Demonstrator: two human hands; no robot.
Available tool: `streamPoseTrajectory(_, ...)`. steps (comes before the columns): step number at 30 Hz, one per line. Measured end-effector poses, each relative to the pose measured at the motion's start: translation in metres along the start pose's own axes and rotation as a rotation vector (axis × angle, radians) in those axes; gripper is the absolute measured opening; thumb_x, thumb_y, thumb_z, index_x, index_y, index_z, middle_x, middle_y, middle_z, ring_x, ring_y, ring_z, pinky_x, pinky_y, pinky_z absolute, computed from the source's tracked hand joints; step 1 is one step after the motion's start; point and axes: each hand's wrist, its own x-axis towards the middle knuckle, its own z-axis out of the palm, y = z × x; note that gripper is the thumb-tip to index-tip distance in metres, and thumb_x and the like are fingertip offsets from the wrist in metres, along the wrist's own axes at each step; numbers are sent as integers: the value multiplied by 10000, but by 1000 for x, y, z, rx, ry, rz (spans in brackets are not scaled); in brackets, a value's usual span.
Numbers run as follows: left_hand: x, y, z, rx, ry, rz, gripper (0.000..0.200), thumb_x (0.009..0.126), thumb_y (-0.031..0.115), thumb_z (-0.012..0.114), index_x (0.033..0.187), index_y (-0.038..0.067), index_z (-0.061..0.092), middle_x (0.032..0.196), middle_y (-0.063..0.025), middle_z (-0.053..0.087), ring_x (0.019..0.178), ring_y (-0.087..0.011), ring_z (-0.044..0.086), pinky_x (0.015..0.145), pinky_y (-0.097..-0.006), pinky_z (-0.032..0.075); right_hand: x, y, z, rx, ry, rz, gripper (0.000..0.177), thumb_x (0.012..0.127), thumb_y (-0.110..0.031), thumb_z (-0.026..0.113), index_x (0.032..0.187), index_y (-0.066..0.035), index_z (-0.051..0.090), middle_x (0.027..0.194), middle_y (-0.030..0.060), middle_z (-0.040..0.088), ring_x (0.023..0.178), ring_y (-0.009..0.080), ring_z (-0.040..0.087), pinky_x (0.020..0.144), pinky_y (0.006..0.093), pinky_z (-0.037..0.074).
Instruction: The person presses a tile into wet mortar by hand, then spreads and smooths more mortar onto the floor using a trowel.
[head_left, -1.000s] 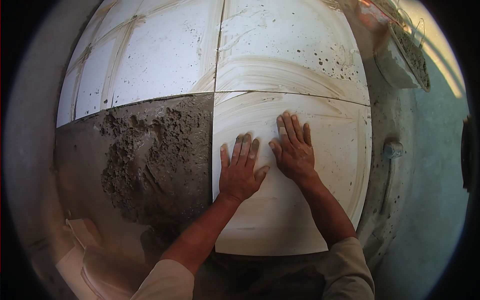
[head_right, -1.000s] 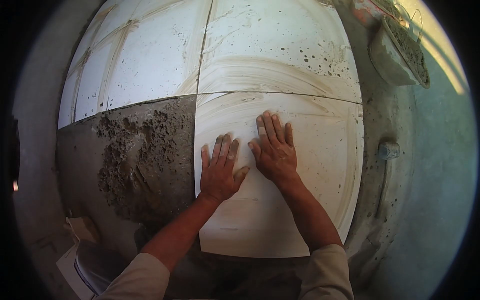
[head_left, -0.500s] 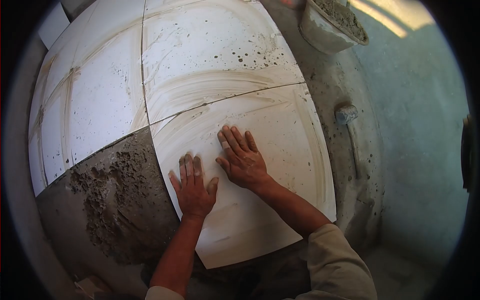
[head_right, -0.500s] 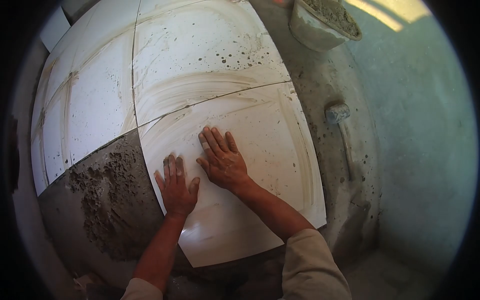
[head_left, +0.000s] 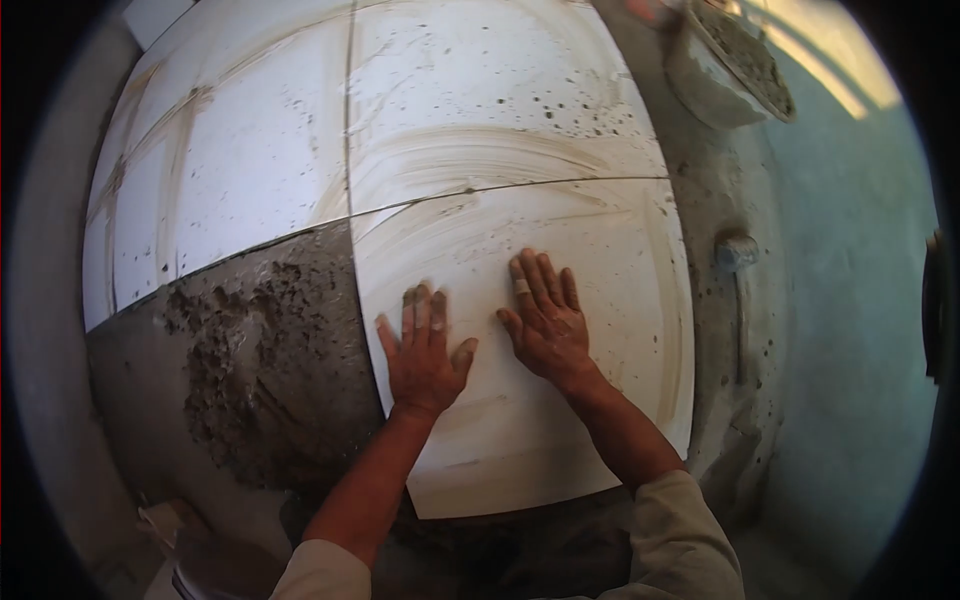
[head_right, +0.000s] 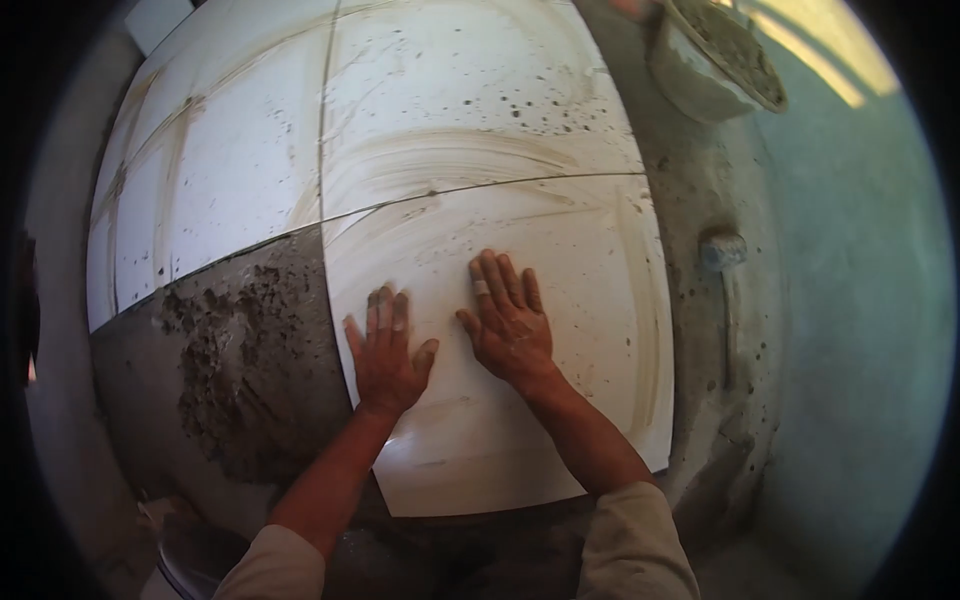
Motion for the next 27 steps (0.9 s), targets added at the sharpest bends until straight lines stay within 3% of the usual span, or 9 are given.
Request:
streamPoseTrajectory(9, -2, -6, 2, -64, 65, -3, 738, 910, 511, 508, 1453, 36, 352, 1511, -184, 330, 1401, -324, 312, 1091, -654, 167, 7, -6, -4, -95, -18, -15, 634, 990, -412, 432, 1481, -27, 321, 1577, 140, 233, 1472, 289, 182, 1186, 487, 81)
streamPoseTrajectory(14, -1, -5, 0, -62, 64, -11, 735, 909, 517, 508, 1446, 37, 364, 1507, -181, 337, 1395, -319, 322, 1087, -658, 176, 45, -30, -67, 12, 291, -76, 636, 1004, -419, 384, 1481, -5, 312, 1570, 169, 239, 1473, 320, 169, 1183, 483, 72)
streamPoseTrajectory(16, -3, -7, -1, -63, 67, -12, 734, 908, 519, 507, 1443, 36, 369, 1506, -181, 340, 1393, -318, 326, 1085, -659, 181, 41, -22, -38, -2, 285, -70, 646, 994, -421, 401, 1486, -14, 303, 1575, 153, 234, 1473, 306, 174, 1185, 483, 70)
streamPoseTrajectory(18, -1, -7, 1, -83, 83, -8, 730, 907, 519, 508, 1439, 37, 374, 1506, -173, 342, 1392, -314, 328, 1087, -659, 178, 28, -4, 4, -139, -53, -12, 646, 984, -411, 423, 1490, -28, 301, 1580, 133, 228, 1472, 290, 184, 1188, 483, 74)
streamPoseTrajectory(27, -1, -6, 1, -97, 81, -22, 741, 895, 520, 528, 1443, 48, 371, 1509, -162, 342, 1393, -310, 331, 1089, -657, 180, 34, -12, -7, -114, -3, -35, 619, 997, -399, 398, 1483, -26, 312, 1575, 146, 228, 1464, 311, 195, 1185, 489, 99)
